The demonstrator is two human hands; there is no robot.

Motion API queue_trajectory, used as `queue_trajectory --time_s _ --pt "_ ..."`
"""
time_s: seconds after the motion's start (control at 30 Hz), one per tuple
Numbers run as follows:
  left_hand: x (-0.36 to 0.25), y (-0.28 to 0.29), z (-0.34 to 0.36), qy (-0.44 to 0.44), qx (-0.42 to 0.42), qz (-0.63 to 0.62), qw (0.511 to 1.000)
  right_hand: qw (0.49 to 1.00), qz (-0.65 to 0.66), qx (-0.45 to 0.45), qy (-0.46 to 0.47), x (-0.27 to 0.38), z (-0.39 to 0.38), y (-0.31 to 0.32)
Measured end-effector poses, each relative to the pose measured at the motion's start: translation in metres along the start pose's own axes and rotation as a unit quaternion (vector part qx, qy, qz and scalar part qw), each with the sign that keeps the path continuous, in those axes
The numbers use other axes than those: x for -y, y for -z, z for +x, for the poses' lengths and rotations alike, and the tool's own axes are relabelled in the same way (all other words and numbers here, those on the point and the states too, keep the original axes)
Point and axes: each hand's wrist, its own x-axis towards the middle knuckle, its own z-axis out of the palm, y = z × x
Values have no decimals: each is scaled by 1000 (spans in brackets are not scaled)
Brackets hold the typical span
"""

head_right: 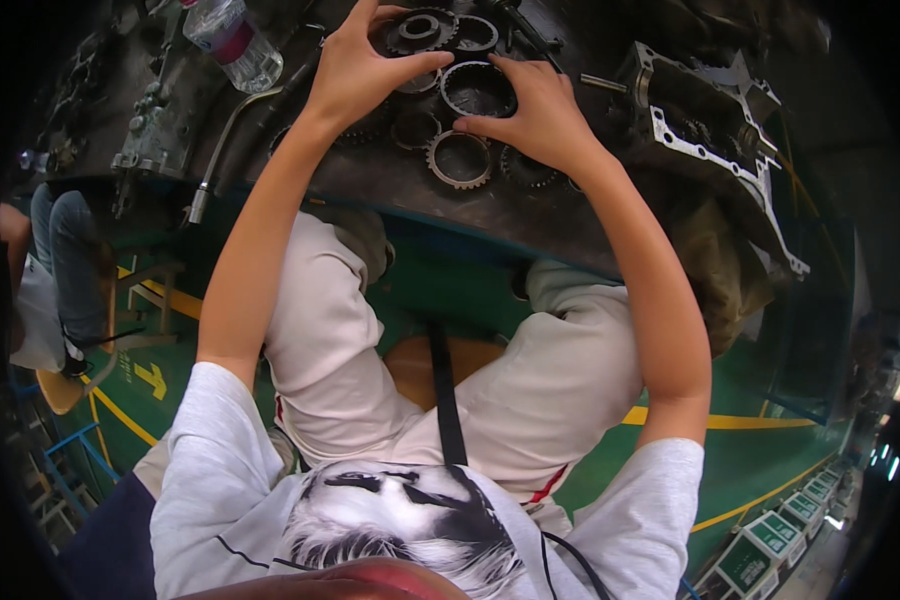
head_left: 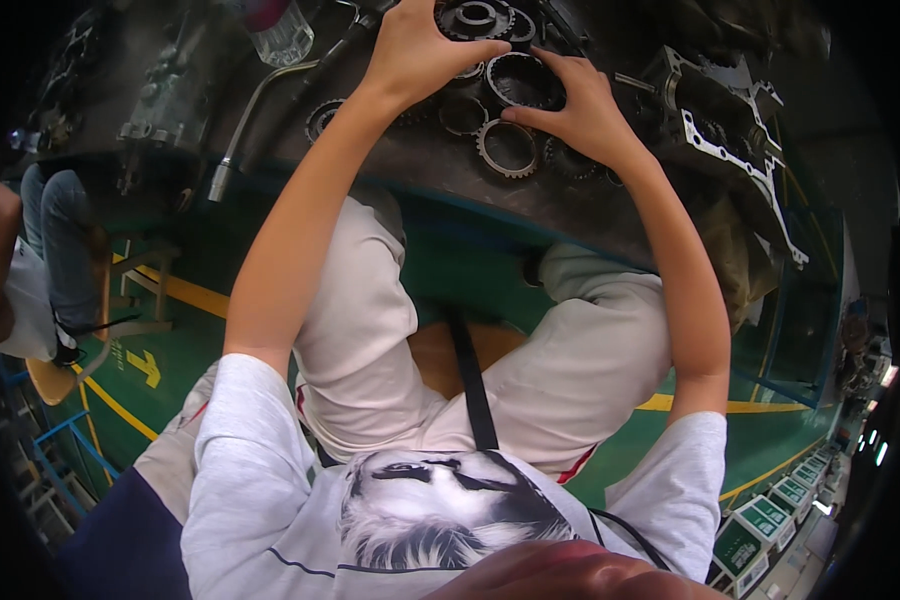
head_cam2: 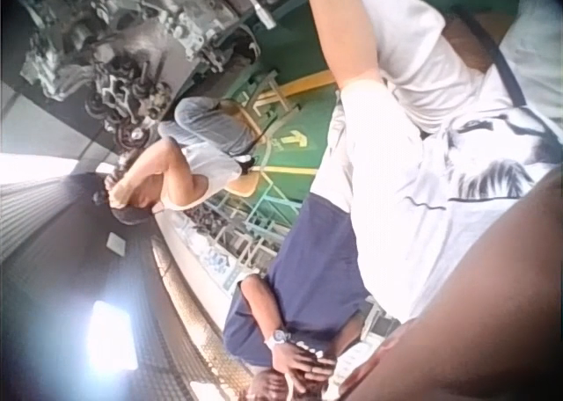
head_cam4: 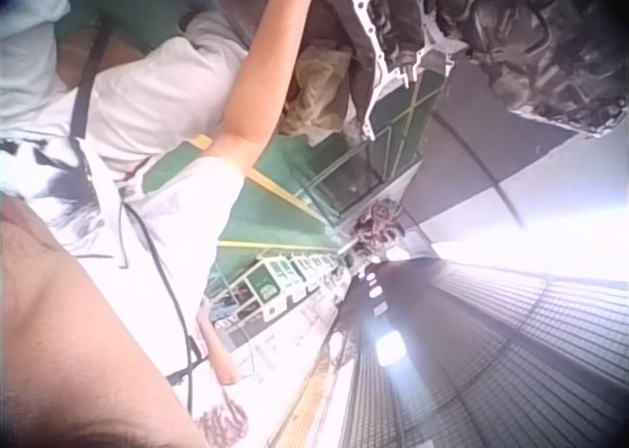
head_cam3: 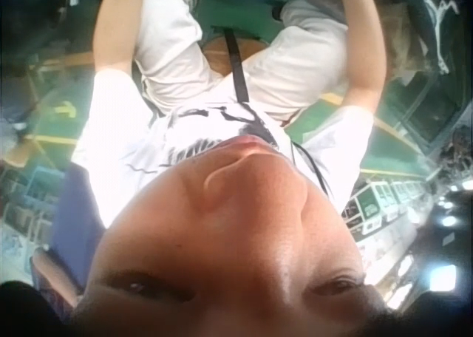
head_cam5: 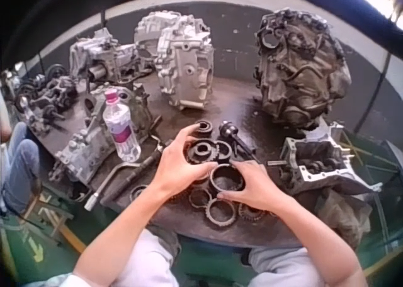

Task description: The person picks up and holds various gears and bearing components by hand, turning them over and aligning different parts together over a workbench.

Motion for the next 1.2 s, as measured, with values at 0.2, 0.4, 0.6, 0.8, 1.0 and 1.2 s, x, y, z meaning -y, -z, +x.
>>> queue_trajectory --time_s 0.2,0.4,0.6,0.8,1.0,1.2 --pt "-2 -5 3 51 -14 -122 991 998 -50 -41 -27 8 6 7" --pt "25 6 8 284 59 -583 759 964 114 -237 -34 27 17 26" --pt "-29 -18 -6 329 97 -663 665 957 24 -279 74 58 18 41" --pt "-49 -23 -18 330 99 -647 680 953 0 -288 91 66 18 39" --pt "-20 -23 -26 262 222 -782 520 961 50 -253 97 75 17 46" --pt "-61 -19 -27 336 99 -718 601 958 19 -261 118 77 10 52"
